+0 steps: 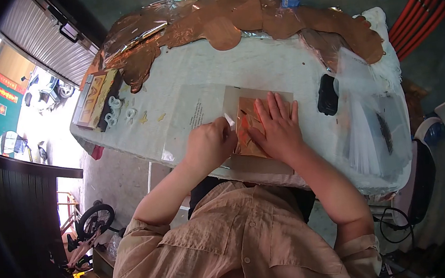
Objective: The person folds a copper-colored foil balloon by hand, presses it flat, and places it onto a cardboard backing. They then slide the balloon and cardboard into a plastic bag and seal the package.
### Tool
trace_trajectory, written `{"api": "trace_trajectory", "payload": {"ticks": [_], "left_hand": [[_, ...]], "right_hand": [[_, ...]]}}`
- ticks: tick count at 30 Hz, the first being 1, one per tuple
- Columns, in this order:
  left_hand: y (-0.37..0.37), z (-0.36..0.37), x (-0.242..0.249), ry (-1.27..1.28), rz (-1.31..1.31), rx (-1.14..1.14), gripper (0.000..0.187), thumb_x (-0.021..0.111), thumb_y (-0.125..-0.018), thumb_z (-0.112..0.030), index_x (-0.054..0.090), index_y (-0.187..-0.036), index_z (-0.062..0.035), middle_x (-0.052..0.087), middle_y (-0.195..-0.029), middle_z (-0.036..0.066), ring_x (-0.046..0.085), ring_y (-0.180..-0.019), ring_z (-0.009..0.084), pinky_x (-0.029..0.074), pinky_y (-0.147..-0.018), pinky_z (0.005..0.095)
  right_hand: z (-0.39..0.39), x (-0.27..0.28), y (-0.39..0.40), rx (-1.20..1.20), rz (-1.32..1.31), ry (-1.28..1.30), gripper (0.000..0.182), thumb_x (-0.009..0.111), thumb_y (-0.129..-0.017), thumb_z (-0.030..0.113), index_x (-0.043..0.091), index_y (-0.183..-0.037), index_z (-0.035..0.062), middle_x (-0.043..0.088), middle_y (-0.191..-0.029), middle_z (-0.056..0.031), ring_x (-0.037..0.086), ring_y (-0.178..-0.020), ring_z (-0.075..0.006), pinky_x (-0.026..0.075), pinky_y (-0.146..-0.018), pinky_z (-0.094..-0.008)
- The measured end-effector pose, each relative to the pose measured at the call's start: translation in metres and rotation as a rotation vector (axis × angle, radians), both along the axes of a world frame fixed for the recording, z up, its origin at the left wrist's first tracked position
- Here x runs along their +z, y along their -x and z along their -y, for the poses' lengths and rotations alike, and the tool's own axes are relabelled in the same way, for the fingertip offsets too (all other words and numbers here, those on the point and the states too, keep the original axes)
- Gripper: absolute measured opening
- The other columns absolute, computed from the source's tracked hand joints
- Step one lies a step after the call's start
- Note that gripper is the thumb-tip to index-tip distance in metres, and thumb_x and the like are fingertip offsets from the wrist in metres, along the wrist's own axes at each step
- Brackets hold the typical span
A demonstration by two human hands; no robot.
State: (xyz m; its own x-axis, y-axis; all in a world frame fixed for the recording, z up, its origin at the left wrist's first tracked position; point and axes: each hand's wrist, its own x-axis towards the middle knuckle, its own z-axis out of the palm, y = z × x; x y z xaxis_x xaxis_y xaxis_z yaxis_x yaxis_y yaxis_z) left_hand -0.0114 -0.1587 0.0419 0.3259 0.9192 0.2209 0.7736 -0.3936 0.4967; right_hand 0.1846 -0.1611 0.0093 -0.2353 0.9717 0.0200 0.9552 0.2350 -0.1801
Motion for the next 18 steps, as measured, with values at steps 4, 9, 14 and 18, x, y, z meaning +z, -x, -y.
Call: {"api": "trace_trajectory", "payload": {"ticks": [4, 9, 14, 18], "left_hand": [[-0.002, 0.0001, -0.0048, -0.039, -0.04, 0.003, 0.017, 0.065, -0.079, -0.018, 0.058, -0.073, -0.004, 0.061, -0.059, 0.015, 0.063, -0.055, 0.0325, 0.052, -0.052, 0.0424], [-0.0024, 0.0008, -0.0042, -0.063, -0.047, -0.009, 0.017, 0.066, -0.079, -0.018, 0.058, -0.073, -0.0045, 0.061, -0.058, 0.014, 0.063, -0.053, 0.0311, 0.051, -0.05, 0.0408], [-0.0033, 0.0, -0.0025, -0.088, -0.075, -0.001, 0.017, 0.066, -0.079, -0.018, 0.059, -0.073, -0.0047, 0.061, -0.058, 0.013, 0.063, -0.052, 0.0308, 0.051, -0.05, 0.0403], [-0.0007, -0.0054, -0.0008, -0.086, -0.042, 0.035, 0.019, 0.065, -0.08, -0.02, 0.058, -0.07, -0.0047, 0.061, -0.057, 0.013, 0.063, -0.052, 0.0311, 0.051, -0.05, 0.0406]], "right_hand": [[0.0007, 0.0027, 0.0017, -0.009, -0.011, 0.024, 0.073, 0.049, -0.093, 0.05, 0.028, -0.15, 0.0086, 0.019, -0.156, -0.0219, 0.017, -0.146, -0.0359, 0.005, -0.115, -0.06], [0.0012, 0.0004, 0.0038, -0.005, -0.014, 0.008, 0.073, 0.049, -0.093, 0.05, 0.028, -0.15, 0.0088, 0.02, -0.156, -0.0217, 0.017, -0.146, -0.0363, 0.005, -0.114, -0.0603], [0.0016, -0.0021, 0.0036, 0.0, -0.01, -0.013, 0.073, 0.049, -0.093, 0.05, 0.028, -0.15, 0.0091, 0.021, -0.155, -0.0218, 0.018, -0.145, -0.0359, 0.006, -0.114, -0.0606], [0.002, 0.0002, 0.0047, 0.002, 0.007, -0.007, 0.073, 0.048, -0.093, 0.05, 0.028, -0.15, 0.0096, 0.023, -0.155, -0.0219, 0.018, -0.145, -0.0358, 0.006, -0.114, -0.061]]}}
